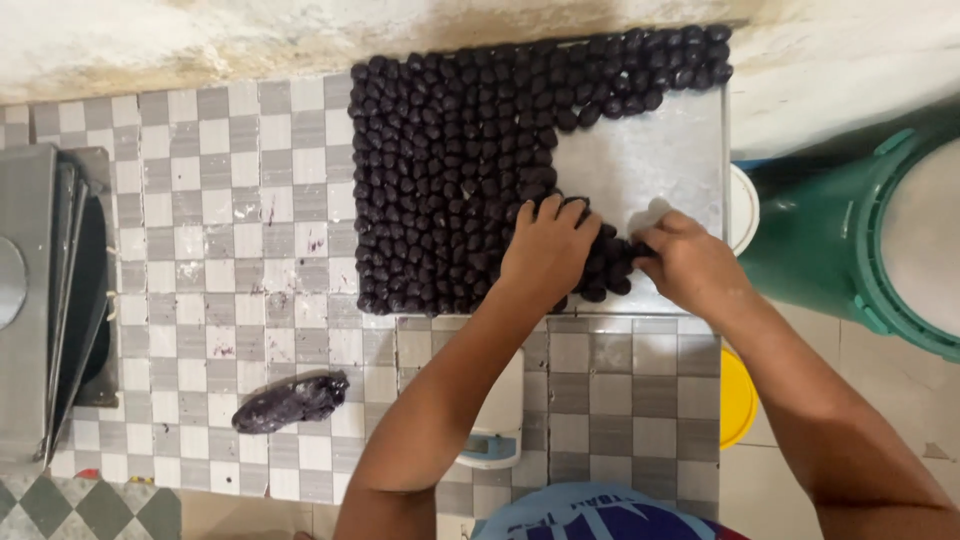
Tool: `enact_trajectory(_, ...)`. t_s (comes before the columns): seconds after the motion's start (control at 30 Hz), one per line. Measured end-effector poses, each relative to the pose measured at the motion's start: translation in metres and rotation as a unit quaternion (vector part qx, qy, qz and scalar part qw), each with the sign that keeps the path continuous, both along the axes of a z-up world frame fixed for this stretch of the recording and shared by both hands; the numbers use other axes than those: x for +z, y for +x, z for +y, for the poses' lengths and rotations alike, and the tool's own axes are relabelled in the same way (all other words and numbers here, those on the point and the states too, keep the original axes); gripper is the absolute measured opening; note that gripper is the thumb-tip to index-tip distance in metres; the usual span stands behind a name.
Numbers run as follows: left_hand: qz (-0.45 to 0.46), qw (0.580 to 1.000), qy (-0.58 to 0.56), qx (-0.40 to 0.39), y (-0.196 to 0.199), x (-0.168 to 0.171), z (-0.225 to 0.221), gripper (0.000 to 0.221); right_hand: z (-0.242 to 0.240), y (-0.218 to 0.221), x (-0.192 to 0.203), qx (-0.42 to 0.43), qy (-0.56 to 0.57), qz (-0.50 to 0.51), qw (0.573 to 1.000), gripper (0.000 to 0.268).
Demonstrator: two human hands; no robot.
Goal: The person arranges small dark round food items on a metal tray by hand, placing them in neat rows. The person occasionally picks up and repositions items to maintain alignment.
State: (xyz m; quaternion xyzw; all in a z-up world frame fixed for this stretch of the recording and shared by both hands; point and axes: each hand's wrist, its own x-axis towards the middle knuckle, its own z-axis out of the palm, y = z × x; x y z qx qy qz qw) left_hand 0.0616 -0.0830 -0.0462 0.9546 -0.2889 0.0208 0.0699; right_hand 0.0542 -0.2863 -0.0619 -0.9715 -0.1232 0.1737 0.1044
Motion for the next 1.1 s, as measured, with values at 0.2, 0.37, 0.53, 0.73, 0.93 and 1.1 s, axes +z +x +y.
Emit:
enact_trajectory(0.2,-0.066,0.996,0.054,-0.031,0.006,0.014,-0.005,0.023,-0.02,0.057,0.023,-0.017,0.065,0.018,0.998,0.023)
enact_trajectory(0.37,-0.032,0.998,0.031,-0.054,0.015,0.015,0.006,0.022,-0.036,0.121,-0.025,-0.072,0.101,-0.163,0.979,0.03)
enact_trajectory(0.53,0.038,0.998,0.024,-0.036,0.016,0.018,0.016,0.026,-0.032,0.136,-0.053,-0.096,0.119,-0.215,0.965,0.025)
enact_trajectory(0.73,0.103,0.968,-0.226,0.023,0.019,0.026,0.021,0.023,-0.02,0.118,-0.014,-0.027,0.125,-0.304,0.944,0.026)
enact_trajectory(0.93,0.146,0.829,-0.501,0.202,0.013,0.031,0.013,0.017,0.028,0.053,0.067,-0.077,0.368,0.021,0.926,0.053)
enact_trajectory(1.1,0.323,0.661,-0.642,0.215,0.002,0.056,-0.006,0.017,0.04,0.022,0.061,-0.04,0.518,-0.071,0.851,0.031)
